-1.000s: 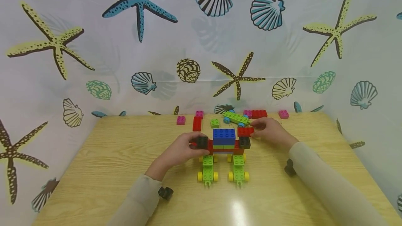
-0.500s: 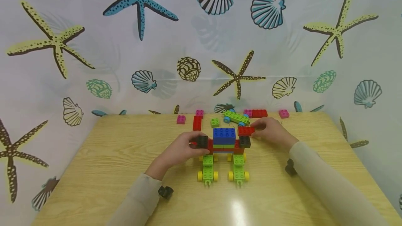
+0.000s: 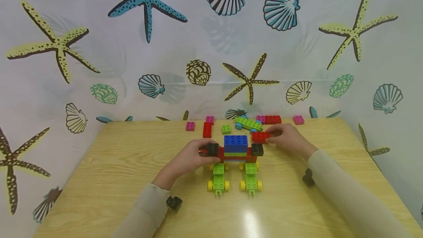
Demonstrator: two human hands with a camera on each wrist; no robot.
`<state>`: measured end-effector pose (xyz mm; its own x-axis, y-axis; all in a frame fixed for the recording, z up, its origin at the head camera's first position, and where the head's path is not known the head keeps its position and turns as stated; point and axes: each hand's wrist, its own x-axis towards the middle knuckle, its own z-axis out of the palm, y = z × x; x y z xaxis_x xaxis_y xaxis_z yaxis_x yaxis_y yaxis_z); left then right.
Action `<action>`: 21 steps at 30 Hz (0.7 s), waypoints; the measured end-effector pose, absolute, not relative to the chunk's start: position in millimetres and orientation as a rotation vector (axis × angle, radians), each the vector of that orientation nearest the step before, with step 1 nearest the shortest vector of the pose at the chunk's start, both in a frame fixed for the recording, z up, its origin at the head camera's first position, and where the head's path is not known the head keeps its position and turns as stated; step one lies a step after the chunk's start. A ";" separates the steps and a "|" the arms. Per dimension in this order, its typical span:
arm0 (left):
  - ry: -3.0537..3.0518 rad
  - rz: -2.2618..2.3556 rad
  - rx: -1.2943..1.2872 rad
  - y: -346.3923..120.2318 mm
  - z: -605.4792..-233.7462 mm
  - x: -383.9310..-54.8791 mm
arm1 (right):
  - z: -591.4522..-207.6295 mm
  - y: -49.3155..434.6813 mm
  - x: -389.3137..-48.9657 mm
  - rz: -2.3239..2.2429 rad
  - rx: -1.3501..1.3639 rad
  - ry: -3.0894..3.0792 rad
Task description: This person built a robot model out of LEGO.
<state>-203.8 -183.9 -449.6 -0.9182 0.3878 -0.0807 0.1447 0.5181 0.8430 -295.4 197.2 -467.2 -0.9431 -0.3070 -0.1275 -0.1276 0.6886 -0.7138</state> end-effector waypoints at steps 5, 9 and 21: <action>2.503 1.349 0.443 -183.2 -449.0 -204.1 | -462.1 199.8 -291.8 -1.183 -0.346 2.629; 2.506 1.348 0.442 -183.0 -448.8 -203.9 | -457.3 200.4 -290.1 -1.226 -0.363 2.617; 2.512 1.347 0.462 -182.8 -448.3 -204.5 | -427.8 196.4 -280.2 -1.287 -0.446 2.631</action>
